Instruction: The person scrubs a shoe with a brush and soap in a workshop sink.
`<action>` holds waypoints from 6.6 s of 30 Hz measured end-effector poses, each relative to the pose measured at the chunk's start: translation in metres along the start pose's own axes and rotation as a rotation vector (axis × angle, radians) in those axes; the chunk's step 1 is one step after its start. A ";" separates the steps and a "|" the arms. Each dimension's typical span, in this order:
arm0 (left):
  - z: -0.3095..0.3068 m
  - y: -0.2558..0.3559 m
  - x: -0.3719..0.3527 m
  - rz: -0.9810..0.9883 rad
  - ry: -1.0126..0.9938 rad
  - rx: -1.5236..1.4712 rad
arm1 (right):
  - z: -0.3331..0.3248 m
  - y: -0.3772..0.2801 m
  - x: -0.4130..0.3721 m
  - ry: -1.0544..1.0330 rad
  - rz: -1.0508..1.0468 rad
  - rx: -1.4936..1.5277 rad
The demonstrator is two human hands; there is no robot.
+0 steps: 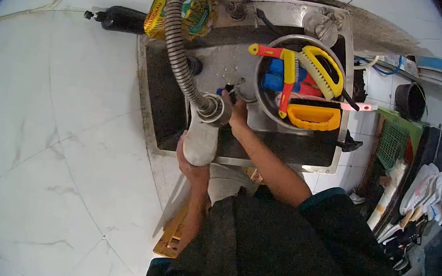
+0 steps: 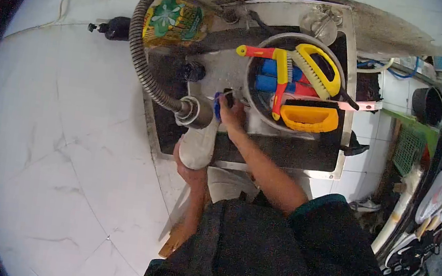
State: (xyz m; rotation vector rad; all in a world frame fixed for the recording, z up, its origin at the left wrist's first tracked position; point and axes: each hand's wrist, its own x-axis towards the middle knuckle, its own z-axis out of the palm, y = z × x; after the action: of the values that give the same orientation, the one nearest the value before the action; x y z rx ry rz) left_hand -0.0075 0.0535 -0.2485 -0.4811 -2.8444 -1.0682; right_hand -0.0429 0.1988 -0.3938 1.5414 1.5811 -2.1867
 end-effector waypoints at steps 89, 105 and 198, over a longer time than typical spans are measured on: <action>0.026 0.034 0.013 -0.011 -0.220 -0.065 | -0.066 -0.116 -0.128 -0.279 -0.790 -0.681; 0.002 0.022 0.027 -0.106 -0.213 -0.164 | -0.039 -0.070 -0.111 -0.147 -0.586 -0.511; -0.021 0.004 0.029 -0.049 -0.433 -0.042 | -0.035 -0.049 -0.079 -0.217 -0.491 -0.450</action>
State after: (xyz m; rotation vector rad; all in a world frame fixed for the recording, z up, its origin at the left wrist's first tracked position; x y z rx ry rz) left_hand -0.0352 0.0504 -0.2253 -0.7300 -3.2219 -1.1568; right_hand -0.0051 0.2108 -0.3027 0.8278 2.3422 -1.8904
